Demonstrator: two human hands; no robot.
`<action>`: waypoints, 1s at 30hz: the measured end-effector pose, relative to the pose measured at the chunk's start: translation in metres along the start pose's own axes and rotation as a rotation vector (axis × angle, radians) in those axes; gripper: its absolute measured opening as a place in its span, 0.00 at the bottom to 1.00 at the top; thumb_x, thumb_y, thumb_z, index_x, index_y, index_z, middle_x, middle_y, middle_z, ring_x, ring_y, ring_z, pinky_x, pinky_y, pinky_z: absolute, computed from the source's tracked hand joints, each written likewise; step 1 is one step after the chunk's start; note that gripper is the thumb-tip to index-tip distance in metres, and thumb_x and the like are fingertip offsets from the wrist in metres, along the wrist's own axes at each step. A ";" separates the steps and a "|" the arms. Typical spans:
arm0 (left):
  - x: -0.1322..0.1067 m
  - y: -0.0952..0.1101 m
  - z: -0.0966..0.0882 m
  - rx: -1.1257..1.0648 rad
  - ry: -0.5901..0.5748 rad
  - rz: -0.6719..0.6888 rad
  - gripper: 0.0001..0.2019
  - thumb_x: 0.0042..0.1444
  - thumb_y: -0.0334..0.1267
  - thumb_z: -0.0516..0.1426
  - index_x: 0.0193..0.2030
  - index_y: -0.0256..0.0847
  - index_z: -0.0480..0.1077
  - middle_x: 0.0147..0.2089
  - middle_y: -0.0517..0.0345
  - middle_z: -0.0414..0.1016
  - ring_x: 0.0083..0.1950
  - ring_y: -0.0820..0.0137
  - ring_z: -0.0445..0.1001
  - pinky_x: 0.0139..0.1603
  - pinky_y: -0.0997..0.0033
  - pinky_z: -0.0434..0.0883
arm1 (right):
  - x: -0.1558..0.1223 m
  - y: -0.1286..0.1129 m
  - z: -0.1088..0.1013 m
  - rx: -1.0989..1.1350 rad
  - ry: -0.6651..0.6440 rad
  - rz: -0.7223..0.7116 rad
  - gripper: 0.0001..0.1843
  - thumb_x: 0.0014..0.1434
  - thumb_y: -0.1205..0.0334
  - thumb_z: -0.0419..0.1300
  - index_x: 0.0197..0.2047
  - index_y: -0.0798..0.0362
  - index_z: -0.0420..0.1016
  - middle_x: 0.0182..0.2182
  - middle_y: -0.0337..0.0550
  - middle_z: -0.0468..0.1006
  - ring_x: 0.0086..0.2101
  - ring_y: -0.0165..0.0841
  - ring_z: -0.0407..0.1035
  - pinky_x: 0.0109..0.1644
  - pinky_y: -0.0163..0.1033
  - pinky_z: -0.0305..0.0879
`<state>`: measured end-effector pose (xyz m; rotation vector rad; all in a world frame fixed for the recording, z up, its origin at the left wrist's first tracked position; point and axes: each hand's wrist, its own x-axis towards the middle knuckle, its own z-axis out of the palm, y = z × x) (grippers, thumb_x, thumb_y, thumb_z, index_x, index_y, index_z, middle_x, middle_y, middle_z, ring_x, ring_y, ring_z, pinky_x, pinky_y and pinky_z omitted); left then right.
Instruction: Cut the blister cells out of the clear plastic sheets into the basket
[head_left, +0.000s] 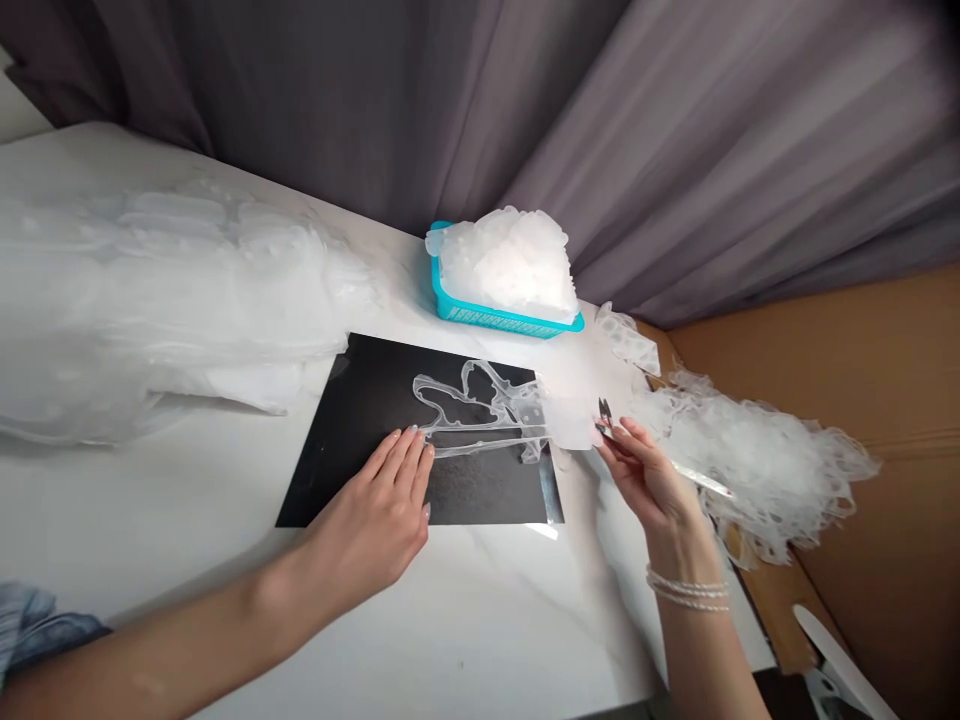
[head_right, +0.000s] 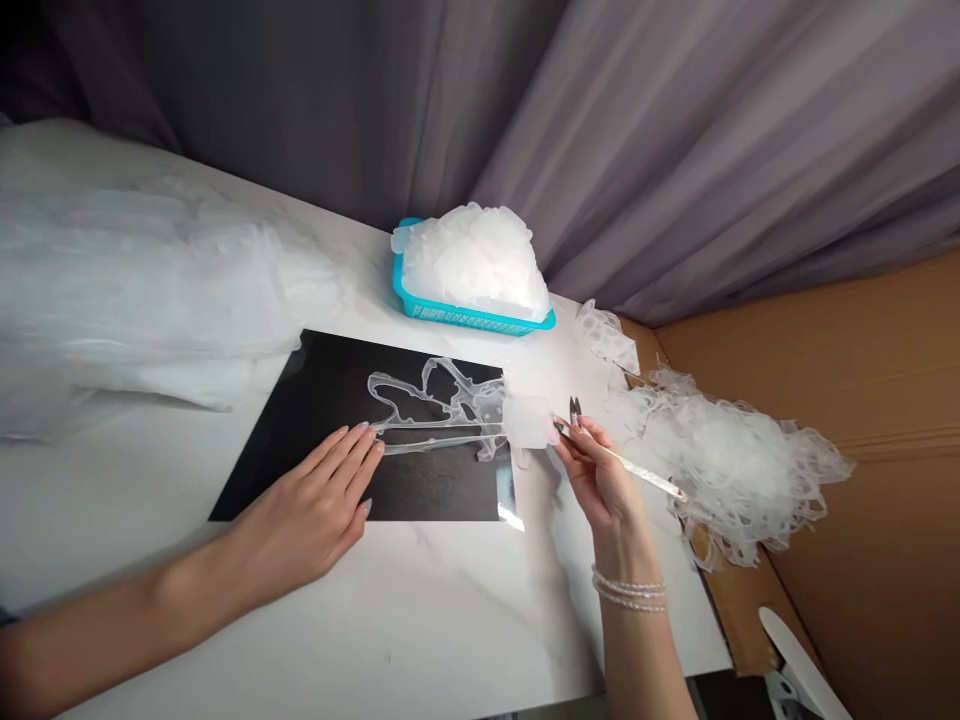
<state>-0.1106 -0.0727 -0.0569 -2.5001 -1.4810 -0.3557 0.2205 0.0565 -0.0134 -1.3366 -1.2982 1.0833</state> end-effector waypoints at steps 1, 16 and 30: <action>0.004 0.000 -0.004 -0.016 -0.001 -0.005 0.24 0.64 0.36 0.47 0.59 0.16 0.68 0.61 0.25 0.69 0.64 0.45 0.67 0.64 0.48 0.64 | -0.005 -0.001 0.007 0.059 0.004 0.033 0.05 0.55 0.63 0.66 0.34 0.51 0.74 0.32 0.48 0.84 0.37 0.41 0.81 0.43 0.44 0.81; 0.076 -0.011 -0.026 -2.243 -0.456 -0.877 0.25 0.56 0.58 0.57 0.41 0.35 0.78 0.39 0.47 0.81 0.38 0.65 0.78 0.44 0.65 0.73 | -0.076 -0.065 0.098 -0.139 -0.253 -0.138 0.20 0.69 0.48 0.48 0.40 0.51 0.74 0.40 0.47 0.83 0.40 0.37 0.78 0.47 0.46 0.74; 0.077 0.005 -0.022 -1.637 -0.157 -0.826 0.11 0.50 0.43 0.64 0.26 0.37 0.75 0.25 0.61 0.71 0.28 0.72 0.68 0.29 0.72 0.63 | -0.047 -0.038 0.121 -0.122 -0.386 -0.053 0.23 0.56 0.62 0.61 0.25 0.48 0.45 0.20 0.28 0.52 0.23 0.25 0.52 0.27 0.33 0.50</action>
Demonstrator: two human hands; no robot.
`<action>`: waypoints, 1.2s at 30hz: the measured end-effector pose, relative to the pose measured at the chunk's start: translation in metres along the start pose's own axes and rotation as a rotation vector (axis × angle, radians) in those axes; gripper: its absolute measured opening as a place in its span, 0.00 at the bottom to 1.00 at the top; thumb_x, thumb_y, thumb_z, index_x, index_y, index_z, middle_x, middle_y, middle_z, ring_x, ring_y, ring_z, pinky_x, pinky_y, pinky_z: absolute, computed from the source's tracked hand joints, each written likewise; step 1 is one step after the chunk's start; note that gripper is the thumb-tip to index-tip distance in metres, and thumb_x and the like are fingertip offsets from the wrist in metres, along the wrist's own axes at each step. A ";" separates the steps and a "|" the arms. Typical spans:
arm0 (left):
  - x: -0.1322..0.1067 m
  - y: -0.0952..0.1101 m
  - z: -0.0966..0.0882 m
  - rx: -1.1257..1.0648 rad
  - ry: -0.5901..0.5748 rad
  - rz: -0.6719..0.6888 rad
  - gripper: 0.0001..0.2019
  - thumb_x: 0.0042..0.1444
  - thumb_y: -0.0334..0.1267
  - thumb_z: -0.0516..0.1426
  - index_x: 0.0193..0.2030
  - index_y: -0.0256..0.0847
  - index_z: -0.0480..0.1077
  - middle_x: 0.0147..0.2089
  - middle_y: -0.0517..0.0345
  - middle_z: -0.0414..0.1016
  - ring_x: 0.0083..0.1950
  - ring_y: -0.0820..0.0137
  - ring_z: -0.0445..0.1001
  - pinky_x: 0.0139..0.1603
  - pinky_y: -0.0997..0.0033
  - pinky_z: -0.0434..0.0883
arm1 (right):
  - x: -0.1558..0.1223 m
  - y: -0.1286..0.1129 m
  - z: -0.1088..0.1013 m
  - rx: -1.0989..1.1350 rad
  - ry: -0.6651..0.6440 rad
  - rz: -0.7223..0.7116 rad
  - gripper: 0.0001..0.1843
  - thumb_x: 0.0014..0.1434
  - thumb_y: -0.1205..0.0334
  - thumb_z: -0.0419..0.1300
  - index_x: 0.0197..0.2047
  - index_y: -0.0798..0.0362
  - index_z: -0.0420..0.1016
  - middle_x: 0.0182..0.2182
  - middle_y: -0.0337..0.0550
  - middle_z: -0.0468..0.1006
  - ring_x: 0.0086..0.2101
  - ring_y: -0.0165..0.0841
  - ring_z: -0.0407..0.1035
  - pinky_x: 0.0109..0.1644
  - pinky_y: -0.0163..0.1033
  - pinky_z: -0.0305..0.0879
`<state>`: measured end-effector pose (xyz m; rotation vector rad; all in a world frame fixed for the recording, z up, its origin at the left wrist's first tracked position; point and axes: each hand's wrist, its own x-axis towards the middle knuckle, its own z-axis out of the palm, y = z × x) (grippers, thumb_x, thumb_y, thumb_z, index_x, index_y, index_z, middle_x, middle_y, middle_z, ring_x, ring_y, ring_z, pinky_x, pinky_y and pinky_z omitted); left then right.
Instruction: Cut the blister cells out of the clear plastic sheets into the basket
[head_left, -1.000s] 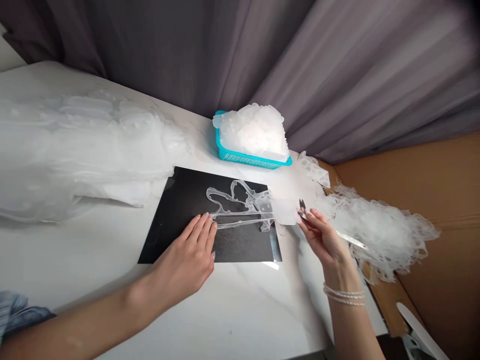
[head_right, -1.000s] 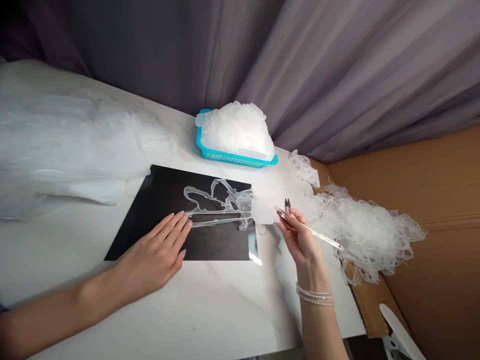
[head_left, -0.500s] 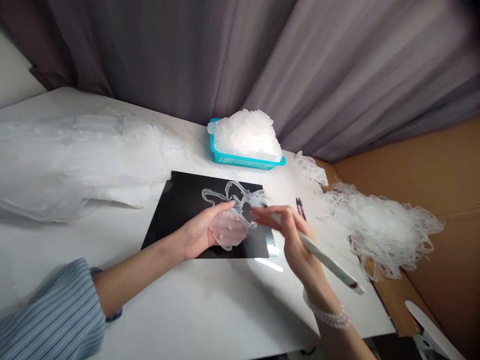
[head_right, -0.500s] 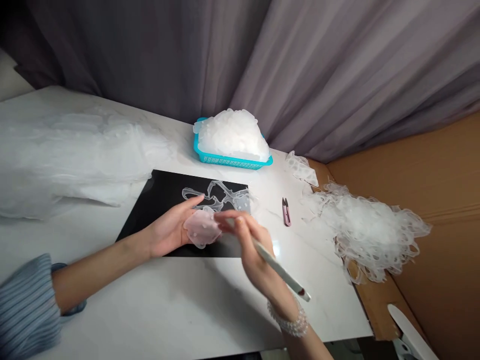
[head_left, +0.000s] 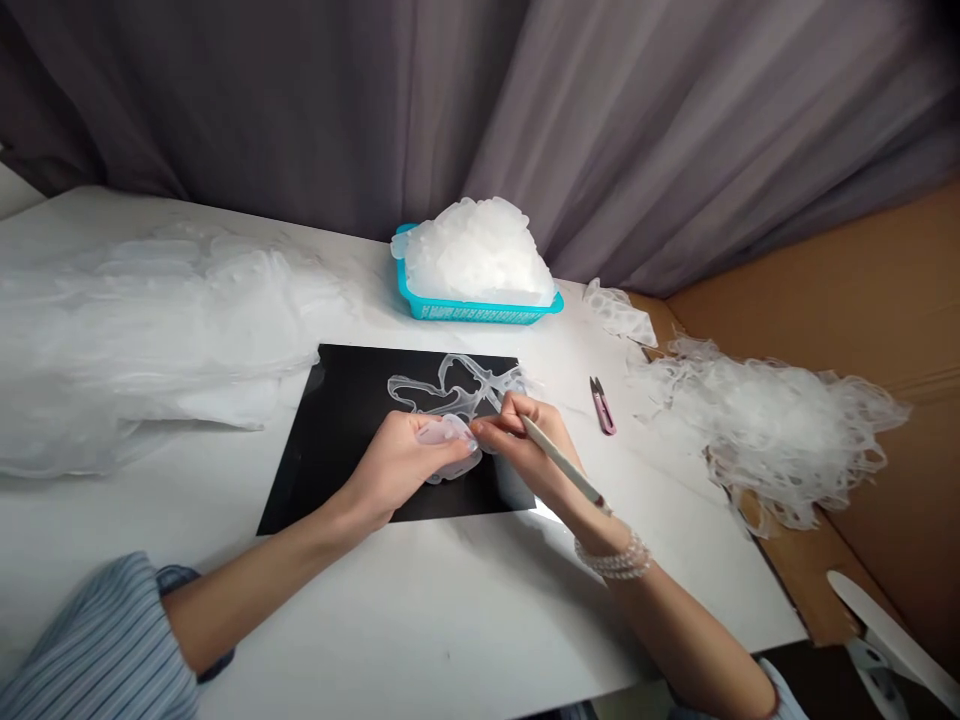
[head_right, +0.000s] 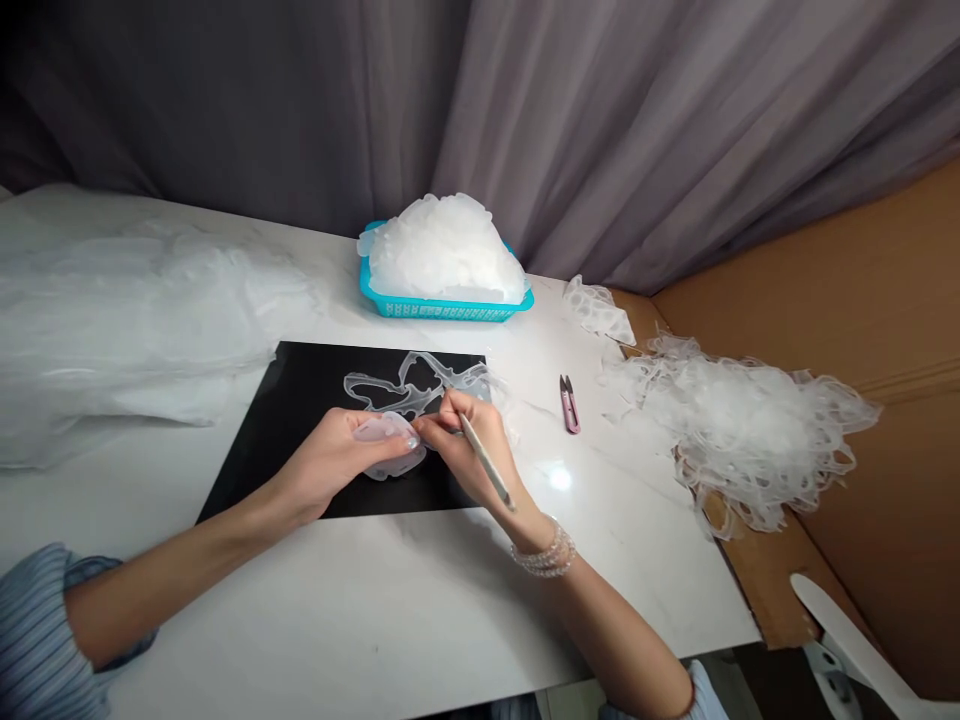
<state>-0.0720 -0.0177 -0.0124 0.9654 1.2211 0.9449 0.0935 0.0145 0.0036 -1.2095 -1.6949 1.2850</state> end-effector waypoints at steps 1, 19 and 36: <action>-0.001 0.000 0.003 0.009 0.019 0.013 0.11 0.51 0.43 0.63 0.25 0.38 0.75 0.25 0.61 0.71 0.29 0.72 0.69 0.30 0.72 0.63 | -0.002 0.001 0.002 -0.035 0.030 -0.028 0.23 0.56 0.62 0.60 0.25 0.48 0.45 0.20 0.29 0.55 0.23 0.26 0.54 0.28 0.33 0.53; -0.009 0.022 -0.010 -0.328 0.008 0.061 0.08 0.52 0.42 0.67 0.38 0.43 0.81 0.40 0.57 0.81 0.42 0.69 0.77 0.42 0.72 0.74 | -0.011 -0.015 -0.016 -0.156 0.257 -0.213 0.21 0.60 0.61 0.62 0.26 0.48 0.50 0.38 0.45 0.83 0.41 0.39 0.77 0.41 0.43 0.68; -0.021 0.030 0.000 -0.489 -0.174 -0.004 0.05 0.58 0.39 0.63 0.39 0.45 0.80 0.39 0.62 0.80 0.42 0.76 0.75 0.43 0.79 0.70 | -0.028 -0.026 -0.002 0.643 0.067 0.007 0.21 0.57 0.72 0.66 0.26 0.48 0.55 0.37 0.39 0.85 0.47 0.39 0.77 0.58 0.51 0.68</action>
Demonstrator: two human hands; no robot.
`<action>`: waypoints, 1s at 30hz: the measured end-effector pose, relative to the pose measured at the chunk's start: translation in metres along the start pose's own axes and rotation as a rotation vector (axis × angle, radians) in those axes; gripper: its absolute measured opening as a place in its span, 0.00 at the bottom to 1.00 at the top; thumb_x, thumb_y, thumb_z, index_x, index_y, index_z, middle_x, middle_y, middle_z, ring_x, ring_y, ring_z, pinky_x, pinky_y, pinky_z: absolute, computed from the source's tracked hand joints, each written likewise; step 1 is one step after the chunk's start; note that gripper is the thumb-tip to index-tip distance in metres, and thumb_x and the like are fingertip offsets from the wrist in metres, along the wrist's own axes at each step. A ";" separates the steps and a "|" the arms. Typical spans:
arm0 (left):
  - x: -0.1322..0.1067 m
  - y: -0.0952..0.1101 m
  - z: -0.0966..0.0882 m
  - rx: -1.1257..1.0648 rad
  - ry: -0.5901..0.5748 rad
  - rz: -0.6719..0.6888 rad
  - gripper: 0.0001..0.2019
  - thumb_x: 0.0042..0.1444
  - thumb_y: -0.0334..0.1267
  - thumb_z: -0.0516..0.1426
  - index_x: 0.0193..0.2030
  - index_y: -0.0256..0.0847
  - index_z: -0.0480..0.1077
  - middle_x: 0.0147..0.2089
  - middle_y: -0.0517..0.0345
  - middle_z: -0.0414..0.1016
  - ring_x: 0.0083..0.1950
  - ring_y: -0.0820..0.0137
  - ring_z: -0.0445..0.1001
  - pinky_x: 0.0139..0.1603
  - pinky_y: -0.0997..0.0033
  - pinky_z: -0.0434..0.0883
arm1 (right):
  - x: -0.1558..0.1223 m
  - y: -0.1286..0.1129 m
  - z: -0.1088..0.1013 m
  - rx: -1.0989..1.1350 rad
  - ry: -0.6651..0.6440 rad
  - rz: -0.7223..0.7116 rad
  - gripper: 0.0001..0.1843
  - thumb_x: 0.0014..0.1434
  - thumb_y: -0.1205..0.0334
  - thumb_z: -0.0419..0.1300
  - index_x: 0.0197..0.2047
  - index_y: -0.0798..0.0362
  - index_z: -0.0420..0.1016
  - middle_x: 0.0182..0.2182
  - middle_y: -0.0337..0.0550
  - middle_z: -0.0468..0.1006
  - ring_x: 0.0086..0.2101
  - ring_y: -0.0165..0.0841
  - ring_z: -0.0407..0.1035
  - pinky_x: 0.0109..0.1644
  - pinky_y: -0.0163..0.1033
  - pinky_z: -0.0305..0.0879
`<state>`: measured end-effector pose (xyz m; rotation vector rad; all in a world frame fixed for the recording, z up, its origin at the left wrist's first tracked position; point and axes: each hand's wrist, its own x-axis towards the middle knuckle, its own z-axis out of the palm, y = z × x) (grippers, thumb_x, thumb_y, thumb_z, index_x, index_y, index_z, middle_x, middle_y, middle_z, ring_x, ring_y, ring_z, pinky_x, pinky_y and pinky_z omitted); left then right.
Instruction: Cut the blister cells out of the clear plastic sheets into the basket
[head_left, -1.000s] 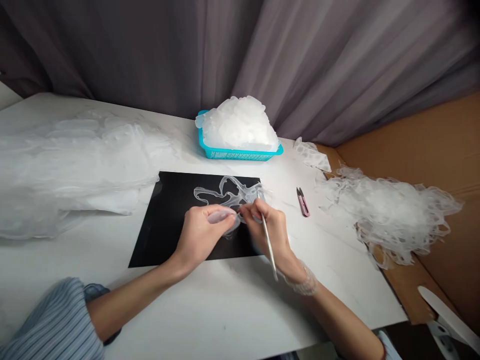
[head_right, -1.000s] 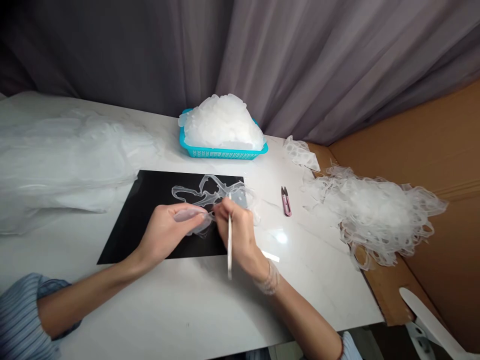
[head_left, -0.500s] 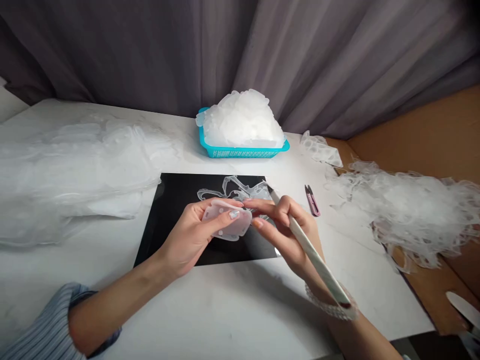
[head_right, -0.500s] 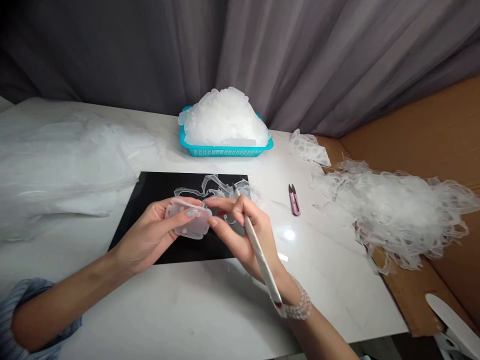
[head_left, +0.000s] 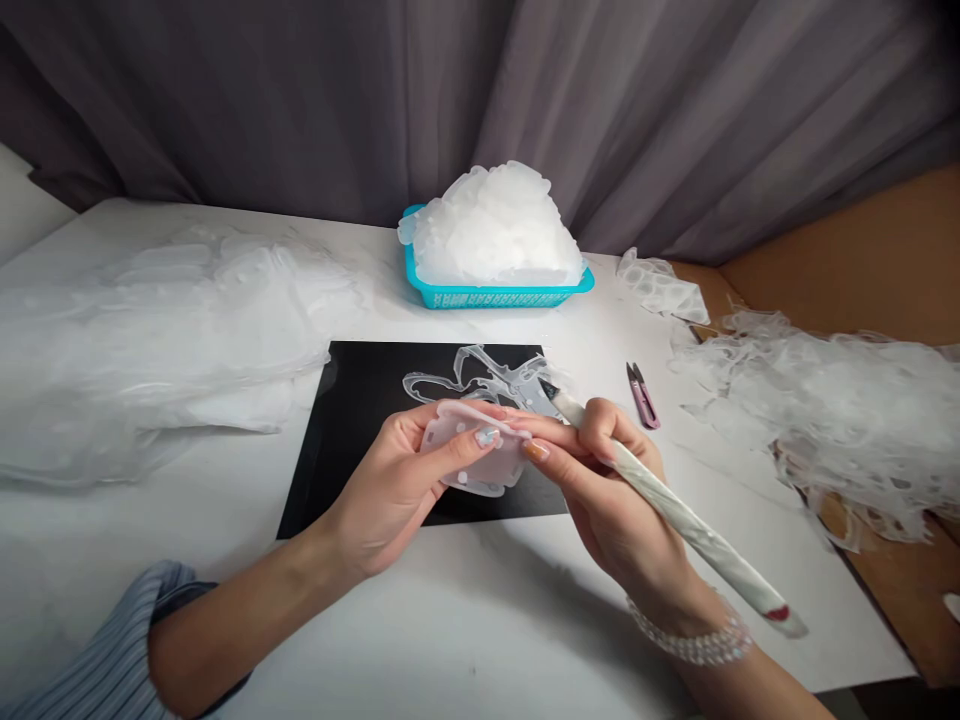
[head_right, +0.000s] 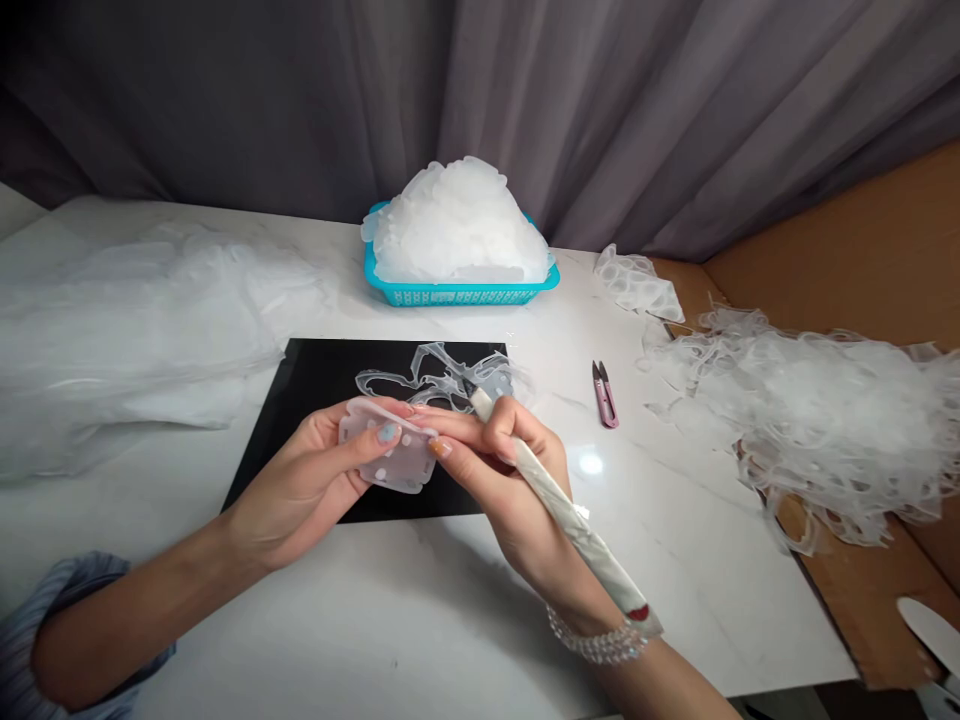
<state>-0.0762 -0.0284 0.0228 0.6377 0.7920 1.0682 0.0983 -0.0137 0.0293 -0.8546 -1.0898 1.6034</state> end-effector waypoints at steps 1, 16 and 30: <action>-0.001 0.000 0.001 0.013 -0.006 0.027 0.04 0.59 0.39 0.63 0.39 0.46 0.81 0.39 0.62 0.80 0.42 0.76 0.75 0.43 0.79 0.70 | 0.000 -0.001 -0.001 0.007 0.007 0.009 0.21 0.57 0.72 0.66 0.26 0.48 0.55 0.37 0.38 0.85 0.47 0.38 0.77 0.58 0.51 0.67; -0.004 0.012 0.005 -0.075 0.023 -0.051 0.12 0.65 0.37 0.55 0.52 0.42 0.77 0.47 0.54 0.81 0.50 0.69 0.77 0.48 0.77 0.73 | 0.002 0.001 -0.014 -0.467 0.043 -0.415 0.19 0.57 0.69 0.65 0.29 0.47 0.56 0.48 0.39 0.82 0.48 0.41 0.76 0.50 0.52 0.73; 0.002 0.018 -0.009 0.073 -0.002 -0.158 0.18 0.60 0.38 0.61 0.57 0.41 0.71 0.57 0.49 0.76 0.58 0.57 0.74 0.59 0.55 0.73 | 0.011 0.005 -0.015 -0.140 0.146 0.005 0.26 0.57 0.63 0.67 0.23 0.51 0.50 0.19 0.28 0.55 0.22 0.23 0.56 0.26 0.30 0.63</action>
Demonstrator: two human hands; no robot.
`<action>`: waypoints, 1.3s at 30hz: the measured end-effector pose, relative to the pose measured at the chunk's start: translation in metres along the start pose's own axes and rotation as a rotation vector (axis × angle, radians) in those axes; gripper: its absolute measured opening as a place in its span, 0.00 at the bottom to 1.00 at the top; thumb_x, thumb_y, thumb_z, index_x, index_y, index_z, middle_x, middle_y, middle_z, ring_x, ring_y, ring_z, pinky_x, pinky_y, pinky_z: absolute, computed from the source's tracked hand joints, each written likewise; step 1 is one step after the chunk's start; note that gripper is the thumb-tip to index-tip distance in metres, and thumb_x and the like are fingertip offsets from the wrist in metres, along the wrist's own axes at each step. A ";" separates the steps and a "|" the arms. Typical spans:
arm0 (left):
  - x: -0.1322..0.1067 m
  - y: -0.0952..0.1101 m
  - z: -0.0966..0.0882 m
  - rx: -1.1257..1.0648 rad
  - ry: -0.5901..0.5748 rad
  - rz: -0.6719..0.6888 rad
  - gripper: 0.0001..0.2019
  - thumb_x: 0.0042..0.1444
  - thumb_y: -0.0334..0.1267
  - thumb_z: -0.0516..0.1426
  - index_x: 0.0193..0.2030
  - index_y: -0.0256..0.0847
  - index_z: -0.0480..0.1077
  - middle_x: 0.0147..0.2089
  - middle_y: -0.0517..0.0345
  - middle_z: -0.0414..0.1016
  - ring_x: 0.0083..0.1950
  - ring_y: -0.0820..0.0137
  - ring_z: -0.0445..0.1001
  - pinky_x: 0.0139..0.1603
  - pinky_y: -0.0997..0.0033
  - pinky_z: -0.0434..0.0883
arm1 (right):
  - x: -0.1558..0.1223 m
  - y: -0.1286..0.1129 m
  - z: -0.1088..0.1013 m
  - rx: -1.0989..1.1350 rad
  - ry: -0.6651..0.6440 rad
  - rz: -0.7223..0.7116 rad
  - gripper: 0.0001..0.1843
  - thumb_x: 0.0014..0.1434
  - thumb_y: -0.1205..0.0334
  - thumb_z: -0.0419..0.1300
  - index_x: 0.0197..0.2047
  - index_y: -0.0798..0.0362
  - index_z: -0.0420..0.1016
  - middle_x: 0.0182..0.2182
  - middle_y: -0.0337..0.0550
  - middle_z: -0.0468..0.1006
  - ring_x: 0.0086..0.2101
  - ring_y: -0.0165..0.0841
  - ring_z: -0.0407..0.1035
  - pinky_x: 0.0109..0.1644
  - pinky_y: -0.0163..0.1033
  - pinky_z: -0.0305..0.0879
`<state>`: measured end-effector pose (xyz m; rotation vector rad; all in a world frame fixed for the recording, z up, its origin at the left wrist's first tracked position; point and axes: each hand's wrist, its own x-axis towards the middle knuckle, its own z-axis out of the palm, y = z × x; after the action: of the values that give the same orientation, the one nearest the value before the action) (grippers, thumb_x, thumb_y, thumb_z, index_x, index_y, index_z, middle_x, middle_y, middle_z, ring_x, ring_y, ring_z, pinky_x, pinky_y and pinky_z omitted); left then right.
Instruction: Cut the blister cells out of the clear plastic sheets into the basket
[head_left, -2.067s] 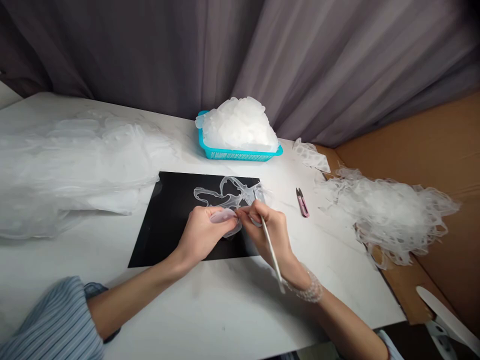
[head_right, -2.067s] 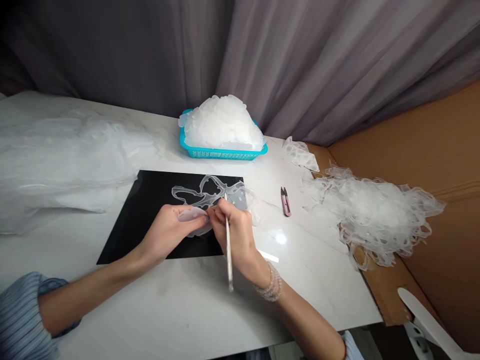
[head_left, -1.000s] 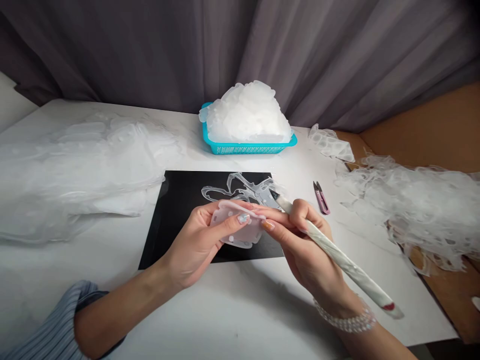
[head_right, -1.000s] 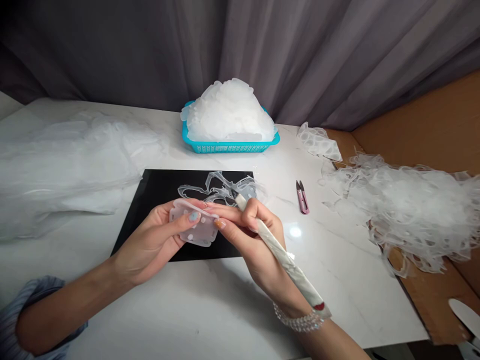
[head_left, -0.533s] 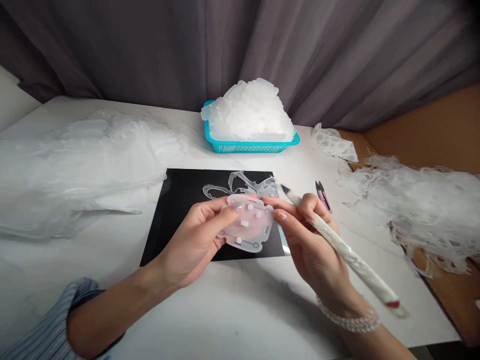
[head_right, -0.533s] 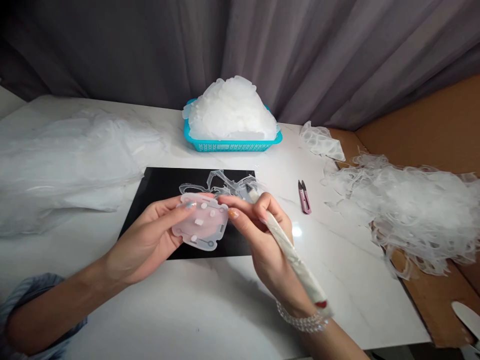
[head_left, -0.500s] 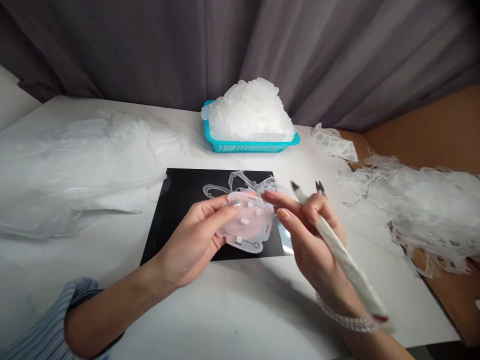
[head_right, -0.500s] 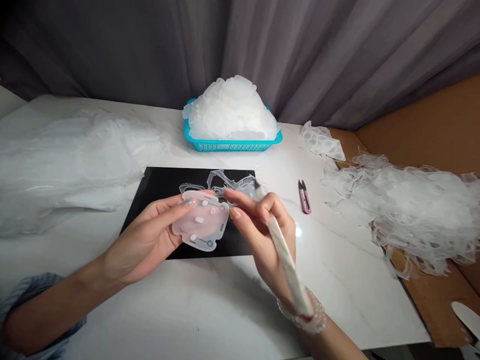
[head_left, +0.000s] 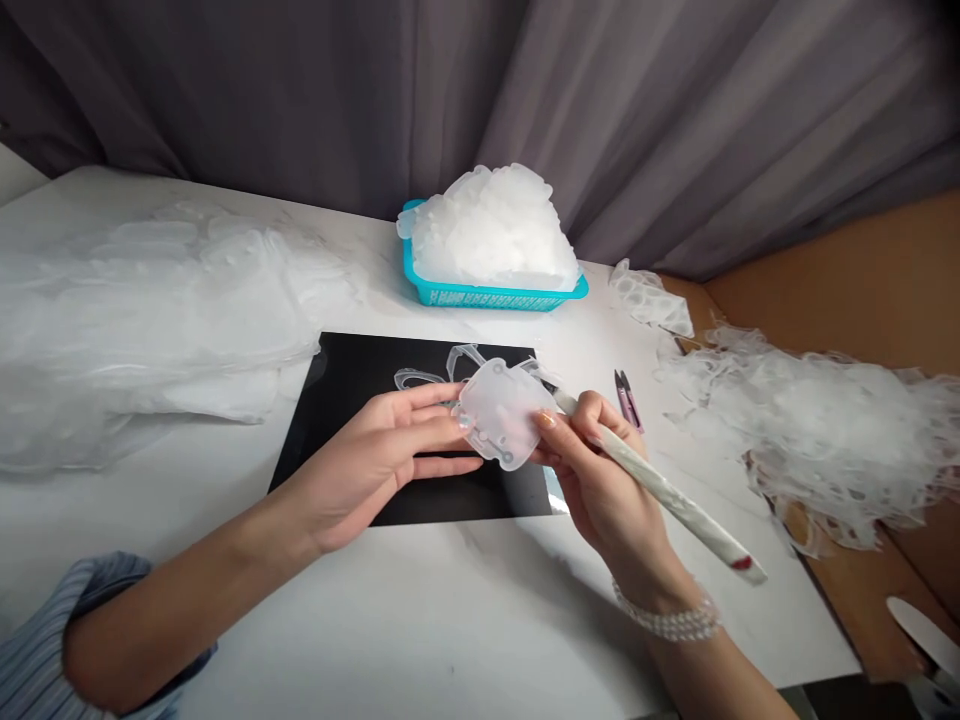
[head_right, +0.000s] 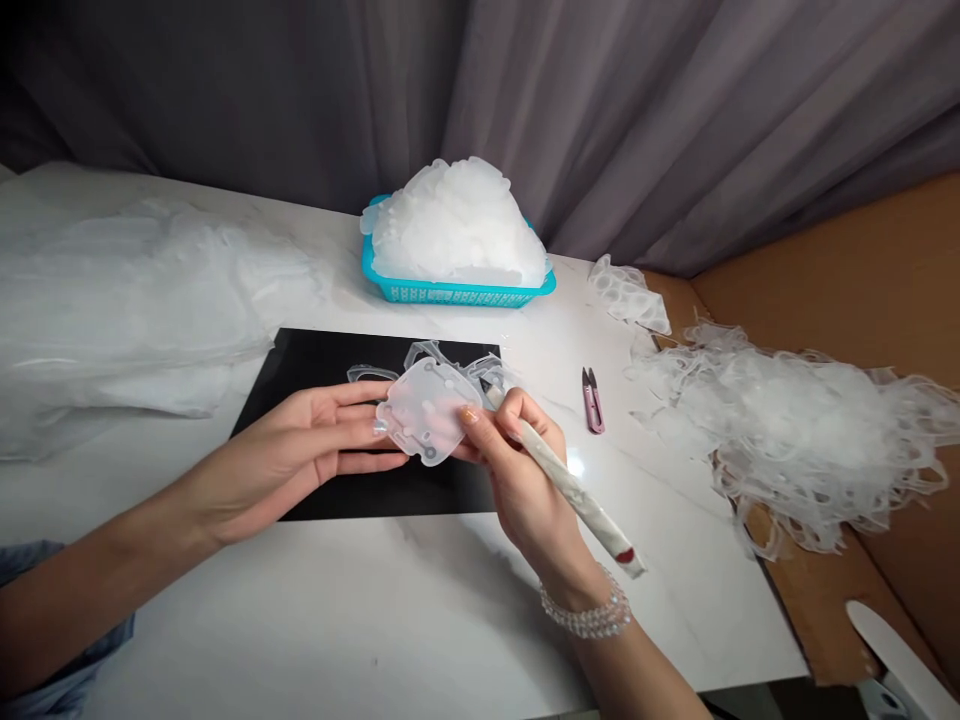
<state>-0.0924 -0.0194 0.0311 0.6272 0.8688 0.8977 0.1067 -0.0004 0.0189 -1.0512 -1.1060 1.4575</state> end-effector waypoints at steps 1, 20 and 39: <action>0.000 0.000 -0.001 0.026 0.004 -0.011 0.19 0.59 0.36 0.62 0.57 0.41 0.71 0.56 0.50 0.77 0.58 0.59 0.75 0.60 0.57 0.72 | 0.002 -0.001 0.000 0.060 0.003 0.044 0.27 0.55 0.64 0.68 0.23 0.51 0.50 0.19 0.29 0.56 0.22 0.23 0.57 0.27 0.29 0.64; -0.001 0.000 0.000 0.039 0.032 -0.002 0.15 0.61 0.32 0.60 0.54 0.39 0.71 0.46 0.54 0.83 0.52 0.67 0.79 0.61 0.65 0.72 | -0.001 -0.002 -0.003 0.150 -0.016 0.060 0.26 0.55 0.66 0.68 0.23 0.51 0.52 0.19 0.30 0.57 0.23 0.23 0.56 0.29 0.29 0.66; 0.003 0.006 -0.003 0.095 0.221 0.105 0.21 0.61 0.42 0.58 0.60 0.43 0.66 0.61 0.46 0.72 0.61 0.57 0.71 0.59 0.58 0.71 | 0.118 -0.059 -0.052 -0.653 0.481 -0.692 0.23 0.58 0.56 0.61 0.23 0.48 0.48 0.21 0.31 0.50 0.24 0.27 0.50 0.30 0.34 0.58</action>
<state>-0.0960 -0.0141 0.0331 0.6689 1.0901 1.0386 0.1529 0.1284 0.0569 -1.1948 -1.4176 0.2644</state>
